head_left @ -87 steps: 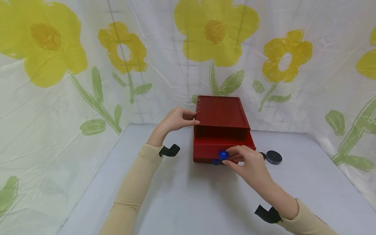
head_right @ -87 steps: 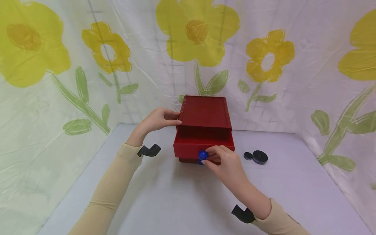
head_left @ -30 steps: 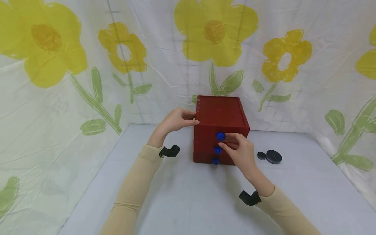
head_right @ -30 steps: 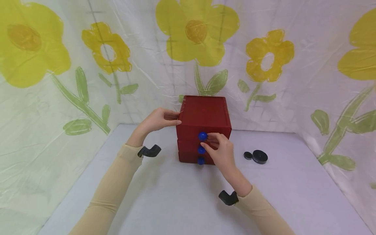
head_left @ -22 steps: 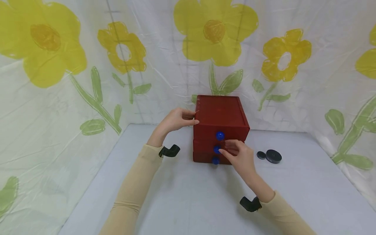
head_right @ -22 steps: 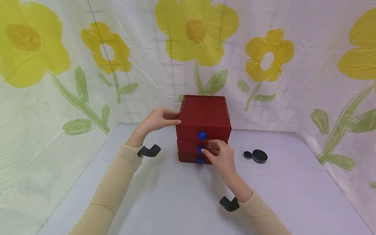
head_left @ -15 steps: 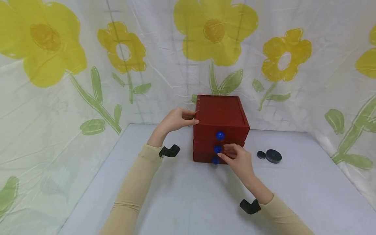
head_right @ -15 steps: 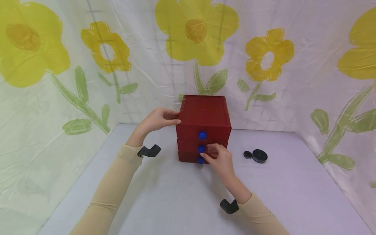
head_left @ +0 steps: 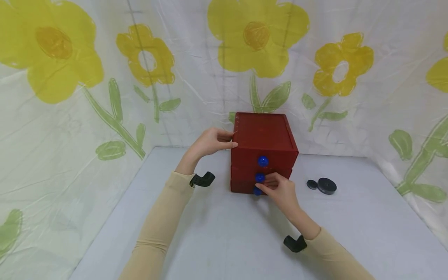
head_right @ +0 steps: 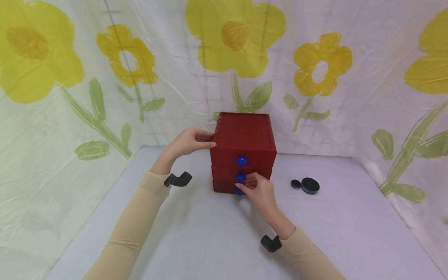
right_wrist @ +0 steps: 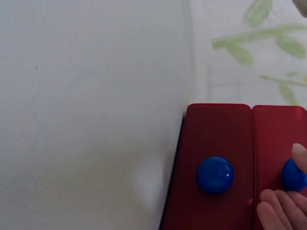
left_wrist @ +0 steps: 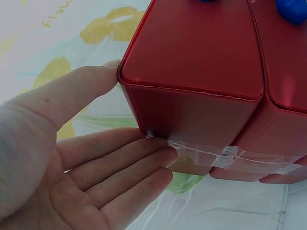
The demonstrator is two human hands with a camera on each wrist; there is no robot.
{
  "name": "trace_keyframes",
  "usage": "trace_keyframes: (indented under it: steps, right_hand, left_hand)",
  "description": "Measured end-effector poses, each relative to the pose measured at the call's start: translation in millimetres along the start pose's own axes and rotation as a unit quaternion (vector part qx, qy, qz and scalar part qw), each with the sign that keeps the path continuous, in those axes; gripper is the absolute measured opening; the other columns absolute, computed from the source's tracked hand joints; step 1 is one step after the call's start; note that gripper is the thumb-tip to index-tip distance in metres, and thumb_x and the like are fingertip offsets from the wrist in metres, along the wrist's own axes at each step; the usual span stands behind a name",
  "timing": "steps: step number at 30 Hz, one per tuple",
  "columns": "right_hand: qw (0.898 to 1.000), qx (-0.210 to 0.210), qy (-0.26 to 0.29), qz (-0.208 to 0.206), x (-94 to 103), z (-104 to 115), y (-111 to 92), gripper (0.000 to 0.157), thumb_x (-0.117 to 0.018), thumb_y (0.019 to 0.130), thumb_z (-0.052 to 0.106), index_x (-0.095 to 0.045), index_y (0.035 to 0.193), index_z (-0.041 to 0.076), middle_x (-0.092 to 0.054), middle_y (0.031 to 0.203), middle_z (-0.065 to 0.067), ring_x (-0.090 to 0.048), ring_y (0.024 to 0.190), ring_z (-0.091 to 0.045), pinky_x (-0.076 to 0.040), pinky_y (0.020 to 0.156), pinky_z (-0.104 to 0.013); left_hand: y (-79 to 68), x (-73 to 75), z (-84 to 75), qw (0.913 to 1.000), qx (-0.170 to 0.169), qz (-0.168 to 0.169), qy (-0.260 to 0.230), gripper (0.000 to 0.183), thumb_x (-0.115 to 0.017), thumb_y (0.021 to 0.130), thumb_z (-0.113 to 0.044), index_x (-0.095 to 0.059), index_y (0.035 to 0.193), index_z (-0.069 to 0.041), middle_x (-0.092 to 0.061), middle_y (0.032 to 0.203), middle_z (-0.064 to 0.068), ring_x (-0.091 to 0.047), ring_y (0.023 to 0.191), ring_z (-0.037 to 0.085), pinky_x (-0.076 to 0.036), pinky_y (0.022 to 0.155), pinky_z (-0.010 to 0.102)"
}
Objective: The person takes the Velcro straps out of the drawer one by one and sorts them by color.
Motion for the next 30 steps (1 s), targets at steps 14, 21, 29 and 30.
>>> trace_keyframes:
  steps: [14,21,29,30]
  right_hand:
    - [0.999,-0.042,-0.02,-0.025,-1.1,5.5,3.7,0.034,-0.08,0.075,0.037,-0.069,0.087,0.007,-0.071,0.08,-0.006,-0.068,0.07,-0.016,-0.055,0.063,-0.02]
    - [0.998,-0.048,-0.022,-0.029,-1.5,4.2,4.0,0.033,-0.08,0.075,0.037,-0.069,0.086,0.008,-0.071,0.079,-0.005,-0.068,0.069,-0.016,-0.055,0.062,-0.021]
    - [0.998,-0.047,-0.019,-0.031,0.1,6.0,0.6,0.033,-0.08,0.075,0.037,-0.069,0.085,0.007,-0.071,0.079,-0.005,-0.068,0.069,-0.015,-0.054,0.062,-0.019]
    - [0.998,-0.046,-0.021,-0.032,0.4,6.4,-0.1,0.033,-0.08,0.075,0.036,-0.069,0.085,0.007,-0.071,0.078,-0.005,-0.068,0.069,-0.015,-0.054,0.061,-0.019]
  left_hand:
    - [1.1,0.7,0.2,1.0,-0.007,-0.003,0.0,0.057,-0.07,0.084,-0.042,-0.059,0.131,-0.012,-0.063,0.125,0.006,-0.061,0.114,0.019,-0.052,0.091,0.036]
    - [-0.8,0.6,-0.5,1.0,-0.003,-0.004,-0.003,0.057,-0.071,0.083,-0.041,-0.059,0.131,-0.011,-0.063,0.126,0.006,-0.061,0.114,0.019,-0.052,0.09,0.036]
    - [-0.8,0.1,-0.9,1.0,-0.002,-0.004,-0.005,0.057,-0.071,0.083,-0.041,-0.059,0.13,-0.011,-0.064,0.125,0.006,-0.061,0.114,0.02,-0.052,0.09,0.036]
    - [-0.7,0.2,-0.9,1.0,-0.001,-0.004,-0.004,0.057,-0.071,0.083,-0.041,-0.059,0.13,-0.011,-0.064,0.125,0.006,-0.061,0.114,0.02,-0.052,0.09,0.036]
Point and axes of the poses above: each hand's wrist, its own y-axis towards the middle knuckle, its own x-axis out of the back of the hand, z = x × y, the point moved 5 cm from there along y, towards the middle knuckle
